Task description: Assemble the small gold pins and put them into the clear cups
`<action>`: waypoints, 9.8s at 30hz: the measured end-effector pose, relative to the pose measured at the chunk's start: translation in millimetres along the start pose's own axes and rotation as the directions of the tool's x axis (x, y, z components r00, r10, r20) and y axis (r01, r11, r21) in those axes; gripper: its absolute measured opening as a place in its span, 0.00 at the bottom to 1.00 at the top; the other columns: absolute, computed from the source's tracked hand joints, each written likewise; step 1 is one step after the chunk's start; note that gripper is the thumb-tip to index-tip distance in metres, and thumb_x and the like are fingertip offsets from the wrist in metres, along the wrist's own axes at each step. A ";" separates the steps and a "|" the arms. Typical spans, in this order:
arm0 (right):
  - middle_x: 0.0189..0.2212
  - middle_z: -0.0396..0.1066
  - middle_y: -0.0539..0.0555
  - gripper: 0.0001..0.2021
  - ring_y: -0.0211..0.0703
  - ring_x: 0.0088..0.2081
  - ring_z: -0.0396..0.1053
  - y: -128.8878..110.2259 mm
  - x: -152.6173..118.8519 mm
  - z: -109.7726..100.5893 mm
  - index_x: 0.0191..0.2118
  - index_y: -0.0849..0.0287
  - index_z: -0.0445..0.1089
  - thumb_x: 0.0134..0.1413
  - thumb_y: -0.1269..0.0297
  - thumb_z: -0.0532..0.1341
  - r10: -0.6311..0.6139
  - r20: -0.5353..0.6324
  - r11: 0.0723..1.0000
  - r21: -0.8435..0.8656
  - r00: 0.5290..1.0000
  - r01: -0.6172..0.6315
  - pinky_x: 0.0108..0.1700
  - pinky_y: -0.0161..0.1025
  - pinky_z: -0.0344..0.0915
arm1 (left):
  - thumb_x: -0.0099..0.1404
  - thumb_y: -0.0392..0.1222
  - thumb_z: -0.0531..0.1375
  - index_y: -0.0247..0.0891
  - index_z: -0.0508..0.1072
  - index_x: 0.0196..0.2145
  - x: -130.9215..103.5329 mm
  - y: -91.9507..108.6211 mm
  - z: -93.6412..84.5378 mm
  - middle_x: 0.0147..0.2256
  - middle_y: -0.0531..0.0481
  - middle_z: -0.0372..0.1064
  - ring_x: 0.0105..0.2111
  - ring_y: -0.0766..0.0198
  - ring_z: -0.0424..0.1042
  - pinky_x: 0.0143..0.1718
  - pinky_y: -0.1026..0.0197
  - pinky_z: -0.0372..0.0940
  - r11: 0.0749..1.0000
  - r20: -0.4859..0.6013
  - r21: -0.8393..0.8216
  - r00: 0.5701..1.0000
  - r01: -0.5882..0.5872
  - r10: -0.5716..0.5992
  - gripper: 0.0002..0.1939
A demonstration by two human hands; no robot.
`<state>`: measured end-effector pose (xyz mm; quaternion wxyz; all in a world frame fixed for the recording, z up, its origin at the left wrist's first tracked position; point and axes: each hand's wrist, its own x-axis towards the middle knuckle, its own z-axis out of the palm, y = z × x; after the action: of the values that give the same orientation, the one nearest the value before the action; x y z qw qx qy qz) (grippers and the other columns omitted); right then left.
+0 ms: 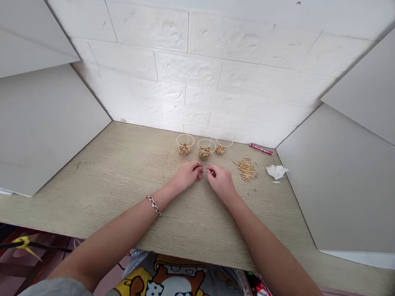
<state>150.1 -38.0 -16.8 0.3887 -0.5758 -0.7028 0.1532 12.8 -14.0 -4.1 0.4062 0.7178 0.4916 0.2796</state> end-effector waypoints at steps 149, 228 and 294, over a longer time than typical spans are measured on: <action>0.22 0.64 0.48 0.08 0.33 0.17 0.61 -3.0 -4.6 5.4 0.29 0.58 0.62 0.48 0.62 0.49 0.146 0.053 0.912 0.379 0.988 -0.155 0.23 0.33 0.58 | 0.58 0.37 0.47 0.37 0.69 0.28 -3.8 0.9 -5.4 0.26 0.53 0.67 0.28 0.67 0.63 0.32 0.66 0.56 0.955 -0.023 0.196 0.973 -0.221 0.230 0.11; 0.29 0.68 0.52 0.09 0.38 0.31 0.63 -11.0 -3.7 -4.5 0.32 0.58 0.66 0.52 0.67 0.49 -0.108 -0.039 0.993 0.037 0.993 0.110 0.34 0.34 0.57 | 0.58 0.44 0.48 0.36 0.71 0.27 -5.4 3.1 -12.0 0.24 0.53 0.68 0.24 0.69 0.66 0.29 0.67 0.59 0.977 -0.043 0.122 0.982 -0.177 0.183 0.14; 0.27 0.65 0.53 0.06 0.41 0.32 0.60 -14.1 -4.0 -6.3 0.26 0.60 0.62 0.49 0.68 0.51 -0.204 0.016 0.850 -0.492 0.979 0.185 0.41 0.41 0.48 | 0.60 0.38 0.46 0.37 0.68 0.36 -16.6 9.6 -9.2 0.31 0.49 0.69 0.30 0.64 0.67 0.32 0.64 0.59 0.779 0.135 0.470 0.906 -0.415 0.402 0.13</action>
<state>145.1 -47.3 -4.8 0.2560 -0.5843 -0.7658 -0.0812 4.0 -28.4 8.8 0.1478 0.8897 0.3731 0.2179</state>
